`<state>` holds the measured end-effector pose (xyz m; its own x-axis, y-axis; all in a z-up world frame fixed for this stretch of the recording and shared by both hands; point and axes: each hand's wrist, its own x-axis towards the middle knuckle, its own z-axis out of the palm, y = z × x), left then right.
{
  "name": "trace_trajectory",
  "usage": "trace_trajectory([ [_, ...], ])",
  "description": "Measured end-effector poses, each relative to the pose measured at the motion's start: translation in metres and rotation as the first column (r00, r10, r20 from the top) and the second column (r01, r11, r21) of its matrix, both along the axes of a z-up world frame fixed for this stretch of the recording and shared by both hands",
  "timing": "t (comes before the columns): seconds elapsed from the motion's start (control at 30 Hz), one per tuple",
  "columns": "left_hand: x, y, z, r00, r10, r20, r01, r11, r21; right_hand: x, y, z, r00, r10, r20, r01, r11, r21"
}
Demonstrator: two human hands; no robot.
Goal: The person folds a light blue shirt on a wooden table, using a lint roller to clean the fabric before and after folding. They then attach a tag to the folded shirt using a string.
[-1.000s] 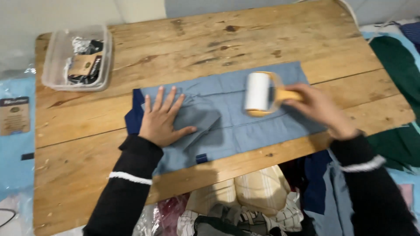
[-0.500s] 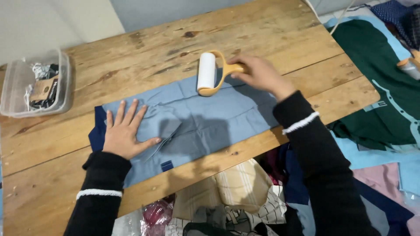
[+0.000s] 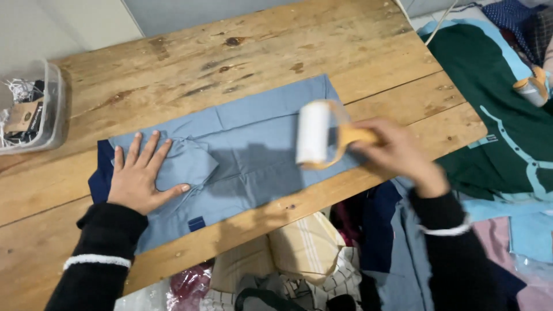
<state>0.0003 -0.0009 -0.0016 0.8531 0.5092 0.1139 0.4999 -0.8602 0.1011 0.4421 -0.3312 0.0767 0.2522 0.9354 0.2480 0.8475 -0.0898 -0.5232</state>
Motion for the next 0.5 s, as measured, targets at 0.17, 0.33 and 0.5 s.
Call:
trace_trajectory([
  [0.17, -0.001, -0.003, 0.000, 1.000, 0.012, 0.002, -0.012, 0.999, 0.051, -0.011, 0.014, -0.003, 0.976, 0.213, -0.048, -0.216, 0.972, -0.093],
  [0.33, 0.000, 0.005, -0.003, 1.000, 0.003, -0.026, -0.002, 0.999, 0.038, 0.044, -0.040, 0.005, 0.932, -0.263, -0.251, 0.182, 0.935, -0.304],
  [0.5, 0.009, 0.014, 0.001, 0.999, -0.039, -0.027, 0.039, 0.999, 0.012, 0.109, -0.042, -0.030, 0.938, -0.342, -0.066, 0.345, 0.937, 0.050],
])
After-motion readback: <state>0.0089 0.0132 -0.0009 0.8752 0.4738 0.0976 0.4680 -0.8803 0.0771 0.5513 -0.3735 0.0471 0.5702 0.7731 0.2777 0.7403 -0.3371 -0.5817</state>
